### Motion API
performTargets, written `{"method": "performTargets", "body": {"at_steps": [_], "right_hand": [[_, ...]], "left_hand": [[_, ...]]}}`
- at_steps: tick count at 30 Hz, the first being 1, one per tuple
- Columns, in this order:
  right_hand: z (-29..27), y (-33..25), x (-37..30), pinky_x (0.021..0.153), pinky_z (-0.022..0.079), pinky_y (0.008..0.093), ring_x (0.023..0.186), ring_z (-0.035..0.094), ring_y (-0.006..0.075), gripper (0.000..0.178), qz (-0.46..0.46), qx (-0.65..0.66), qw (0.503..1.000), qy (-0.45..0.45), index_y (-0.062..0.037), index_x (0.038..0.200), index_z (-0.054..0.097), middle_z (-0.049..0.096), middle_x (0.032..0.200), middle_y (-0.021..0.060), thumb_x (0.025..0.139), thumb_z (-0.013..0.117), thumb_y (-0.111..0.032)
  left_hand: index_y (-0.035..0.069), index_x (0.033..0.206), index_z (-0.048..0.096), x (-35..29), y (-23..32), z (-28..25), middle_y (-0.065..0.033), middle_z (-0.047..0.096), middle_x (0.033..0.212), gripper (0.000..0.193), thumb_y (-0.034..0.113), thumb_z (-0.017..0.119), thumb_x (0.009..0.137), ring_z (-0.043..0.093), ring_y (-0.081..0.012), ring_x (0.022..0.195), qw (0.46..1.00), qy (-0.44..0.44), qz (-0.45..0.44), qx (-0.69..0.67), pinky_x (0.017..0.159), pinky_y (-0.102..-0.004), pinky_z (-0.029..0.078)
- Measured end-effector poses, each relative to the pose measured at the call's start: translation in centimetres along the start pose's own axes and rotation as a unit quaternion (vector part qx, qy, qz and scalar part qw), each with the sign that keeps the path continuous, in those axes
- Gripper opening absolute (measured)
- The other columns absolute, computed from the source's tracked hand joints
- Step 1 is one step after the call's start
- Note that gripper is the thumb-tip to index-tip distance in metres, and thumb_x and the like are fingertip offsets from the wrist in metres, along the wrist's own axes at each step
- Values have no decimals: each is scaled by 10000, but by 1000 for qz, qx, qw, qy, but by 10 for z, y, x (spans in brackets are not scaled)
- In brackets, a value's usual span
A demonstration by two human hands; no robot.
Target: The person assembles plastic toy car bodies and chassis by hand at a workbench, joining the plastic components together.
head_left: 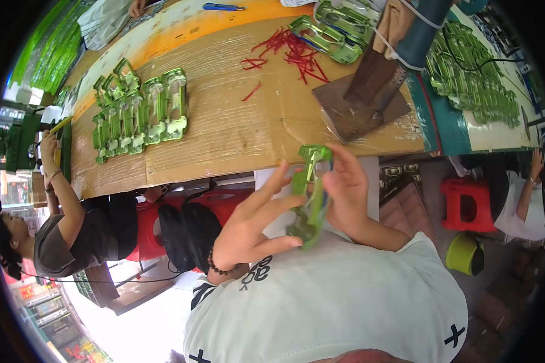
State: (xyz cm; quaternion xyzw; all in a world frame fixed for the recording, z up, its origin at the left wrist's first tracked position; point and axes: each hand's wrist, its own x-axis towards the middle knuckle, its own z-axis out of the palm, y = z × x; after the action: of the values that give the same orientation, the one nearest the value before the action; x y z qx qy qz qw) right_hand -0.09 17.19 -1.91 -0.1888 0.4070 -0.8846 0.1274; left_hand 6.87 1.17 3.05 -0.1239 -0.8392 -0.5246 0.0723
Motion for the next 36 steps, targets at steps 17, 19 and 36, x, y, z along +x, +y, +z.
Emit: {"method": "performTargets", "body": {"at_steps": [17,19,36], "right_hand": [[-82,-58,51,806,525,384,1040,495,401,564,405,602,688,1,-36,1295,307,385,1275,164,879,474,-379],[-83,-59,53,755,545,369,998,514,404,604,420,611,671,-29,-21,1300,286,517,1134,151,877,452,-420],[-79,-70,54,677,561,317,888,553,353,554,410,610,678,-29,-50,1306,326,283,1320,180,900,380,-422]], "left_hand": [[-10,912,607,65,-47,8,-177,579,1083,230,125,668,737,589,-248,897,985,136,-5,105,731,-286,459],[-12,904,609,64,-47,8,-176,582,1075,229,129,671,735,592,-252,884,983,144,-7,111,721,-285,461],[-19,896,605,67,-48,8,-174,590,1055,227,122,668,731,597,-260,870,981,150,13,121,734,-300,462]]}}
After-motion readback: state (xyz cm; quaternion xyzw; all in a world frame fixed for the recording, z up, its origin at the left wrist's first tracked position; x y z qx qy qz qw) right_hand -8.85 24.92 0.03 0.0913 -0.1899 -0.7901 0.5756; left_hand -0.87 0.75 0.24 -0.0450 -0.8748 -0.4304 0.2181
